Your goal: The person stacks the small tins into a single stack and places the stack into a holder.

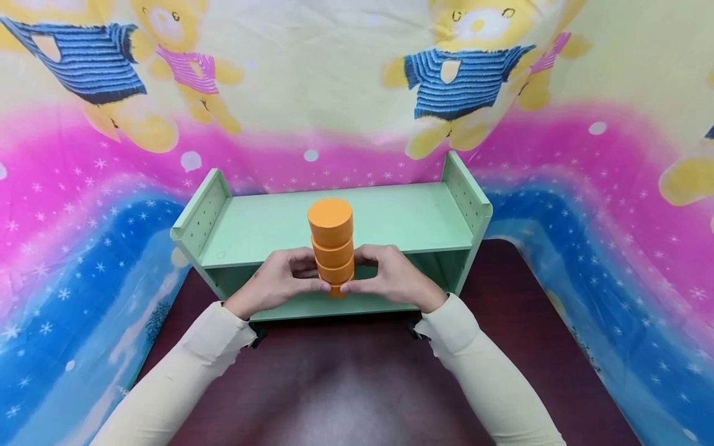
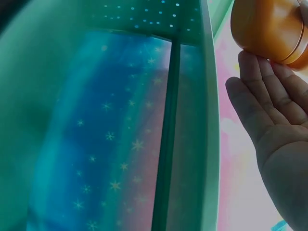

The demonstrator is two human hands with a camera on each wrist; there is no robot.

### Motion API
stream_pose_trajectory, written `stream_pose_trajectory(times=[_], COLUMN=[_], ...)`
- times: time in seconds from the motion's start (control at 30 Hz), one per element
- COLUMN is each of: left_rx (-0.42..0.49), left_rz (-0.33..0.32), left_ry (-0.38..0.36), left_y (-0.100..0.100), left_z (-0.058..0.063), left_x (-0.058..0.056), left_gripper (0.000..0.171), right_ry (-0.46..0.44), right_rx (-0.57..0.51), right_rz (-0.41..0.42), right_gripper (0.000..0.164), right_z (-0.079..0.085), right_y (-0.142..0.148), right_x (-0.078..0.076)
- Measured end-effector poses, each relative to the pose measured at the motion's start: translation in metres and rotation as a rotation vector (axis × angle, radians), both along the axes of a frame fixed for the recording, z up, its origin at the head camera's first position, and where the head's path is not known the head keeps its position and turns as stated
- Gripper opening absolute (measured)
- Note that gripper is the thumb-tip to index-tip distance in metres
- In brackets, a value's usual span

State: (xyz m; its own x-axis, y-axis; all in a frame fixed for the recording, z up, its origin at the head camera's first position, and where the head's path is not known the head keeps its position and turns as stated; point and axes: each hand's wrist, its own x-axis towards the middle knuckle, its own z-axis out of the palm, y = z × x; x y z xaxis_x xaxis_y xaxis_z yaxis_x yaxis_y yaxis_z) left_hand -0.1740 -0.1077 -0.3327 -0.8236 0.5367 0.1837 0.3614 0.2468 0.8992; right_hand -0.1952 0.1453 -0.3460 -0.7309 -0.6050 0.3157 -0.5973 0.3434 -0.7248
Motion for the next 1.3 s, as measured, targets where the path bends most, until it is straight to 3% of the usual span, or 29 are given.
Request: stream_pose_trajectory(times=[0.73, 1.3], left_rx=[-0.023, -0.009], left_rz=[0.073, 0.087], left_ry=[-0.046, -0.061], left_y=[-0.001, -0.002], left_z=[0.01, 0.014], left_x=[-0.018, -0.031], left_gripper=[0.047, 0.049], right_ry=[-0.099, -0.129], right_rx=[-0.018, -0.006], right_rz=[0.001, -0.039], right_gripper=[0.052, 0.05], right_z=[0.012, 0.018], right_y=[-0.005, -0.009], right_x=[-0.018, -0.033])
